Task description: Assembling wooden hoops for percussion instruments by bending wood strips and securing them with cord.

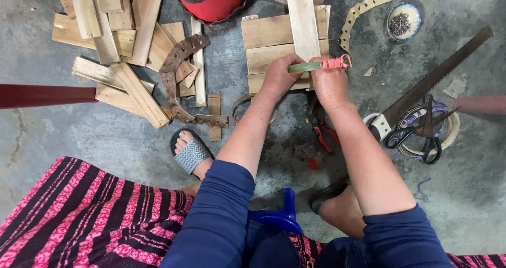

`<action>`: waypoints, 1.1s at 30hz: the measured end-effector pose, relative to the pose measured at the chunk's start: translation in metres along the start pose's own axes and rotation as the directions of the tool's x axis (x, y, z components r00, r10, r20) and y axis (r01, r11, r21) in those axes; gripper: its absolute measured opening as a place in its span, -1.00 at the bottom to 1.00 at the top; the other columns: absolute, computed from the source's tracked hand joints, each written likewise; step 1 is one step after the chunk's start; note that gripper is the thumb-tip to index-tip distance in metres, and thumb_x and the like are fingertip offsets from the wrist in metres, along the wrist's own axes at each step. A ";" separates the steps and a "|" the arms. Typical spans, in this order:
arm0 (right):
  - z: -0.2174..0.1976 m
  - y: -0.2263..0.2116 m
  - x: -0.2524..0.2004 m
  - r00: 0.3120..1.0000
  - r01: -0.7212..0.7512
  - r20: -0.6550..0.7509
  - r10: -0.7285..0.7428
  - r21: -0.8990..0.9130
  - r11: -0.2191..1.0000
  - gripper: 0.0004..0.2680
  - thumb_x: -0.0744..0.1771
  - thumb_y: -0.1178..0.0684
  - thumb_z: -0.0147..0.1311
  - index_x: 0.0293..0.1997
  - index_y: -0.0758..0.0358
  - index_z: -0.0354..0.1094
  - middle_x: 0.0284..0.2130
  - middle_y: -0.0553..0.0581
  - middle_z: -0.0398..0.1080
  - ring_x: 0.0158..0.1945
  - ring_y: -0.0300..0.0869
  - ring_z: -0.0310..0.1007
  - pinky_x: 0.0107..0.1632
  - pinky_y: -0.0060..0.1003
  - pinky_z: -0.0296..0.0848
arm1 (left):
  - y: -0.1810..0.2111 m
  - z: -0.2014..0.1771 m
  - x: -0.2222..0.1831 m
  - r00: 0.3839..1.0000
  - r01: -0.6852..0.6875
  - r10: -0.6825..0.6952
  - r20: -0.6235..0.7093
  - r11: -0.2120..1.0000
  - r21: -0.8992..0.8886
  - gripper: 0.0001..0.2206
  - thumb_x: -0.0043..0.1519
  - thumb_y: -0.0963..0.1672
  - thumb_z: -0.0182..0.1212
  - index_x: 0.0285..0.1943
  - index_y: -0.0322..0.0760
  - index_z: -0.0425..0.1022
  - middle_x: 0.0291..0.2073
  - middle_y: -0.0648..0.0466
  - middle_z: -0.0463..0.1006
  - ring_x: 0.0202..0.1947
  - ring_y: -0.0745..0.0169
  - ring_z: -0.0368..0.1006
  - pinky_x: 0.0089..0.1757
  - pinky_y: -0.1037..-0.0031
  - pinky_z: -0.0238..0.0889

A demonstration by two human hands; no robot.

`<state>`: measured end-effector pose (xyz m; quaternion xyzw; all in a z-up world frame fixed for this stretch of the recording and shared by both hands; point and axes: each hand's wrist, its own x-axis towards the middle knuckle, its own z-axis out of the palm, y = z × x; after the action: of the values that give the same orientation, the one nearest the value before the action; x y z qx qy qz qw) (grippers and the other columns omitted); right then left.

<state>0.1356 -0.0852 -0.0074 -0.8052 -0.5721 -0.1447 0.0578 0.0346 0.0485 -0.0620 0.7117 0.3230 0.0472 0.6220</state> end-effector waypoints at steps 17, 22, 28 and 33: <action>-0.004 -0.004 0.001 0.978 -0.182 0.130 0.162 0.159 0.970 -0.93 0.34 0.16 0.12 -0.16 0.08 0.35 -0.34 0.06 0.27 -0.28 0.08 0.52 -0.15 -0.06 0.56 | -0.002 0.007 -0.002 0.995 -0.002 0.002 -0.095 1.000 -0.002 -0.76 0.02 -0.10 0.48 -0.14 0.13 0.64 -0.31 0.04 0.68 -0.16 -0.04 0.62 -0.10 0.27 0.47; -0.001 -0.003 -0.003 0.976 -0.206 0.116 0.185 0.204 0.957 -0.91 0.31 0.14 0.18 -0.19 0.08 0.35 -0.31 0.06 0.28 -0.25 0.10 0.52 -0.13 -0.02 0.57 | 0.006 -0.001 -0.019 0.992 -0.041 0.034 -0.120 0.997 -0.060 -0.68 0.06 -0.13 0.46 -0.03 0.07 0.53 -0.27 0.06 0.67 -0.14 -0.02 0.61 -0.07 0.20 0.44; 0.002 -0.001 -0.005 0.970 -0.231 0.138 0.200 0.274 0.933 -0.92 0.33 0.16 0.17 -0.19 0.08 0.35 -0.28 0.03 0.28 -0.19 0.09 0.52 -0.07 -0.05 0.55 | 0.024 -0.014 -0.037 0.993 -0.073 0.058 -0.105 0.987 -0.143 -0.68 0.11 -0.20 0.40 0.02 -0.16 0.45 -0.28 -0.12 0.65 -0.26 -0.06 0.59 -0.13 0.19 0.45; 0.018 0.001 -0.013 0.977 -0.212 0.073 0.201 0.188 0.959 -0.90 0.31 0.12 0.23 -0.23 0.12 0.34 -0.30 0.06 0.28 -0.16 0.07 0.48 -0.03 -0.08 0.53 | 0.005 -0.002 -0.056 0.990 0.026 0.006 -0.139 0.973 0.227 -0.68 0.13 0.13 0.22 -0.40 -0.05 0.36 -0.65 0.01 0.48 -0.43 -0.10 0.55 -0.27 0.13 0.41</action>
<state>0.1357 -0.0923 -0.0286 -0.8546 -0.4976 -0.0599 0.1357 -0.0085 0.0215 -0.0385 0.7718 0.3725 0.0559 0.5123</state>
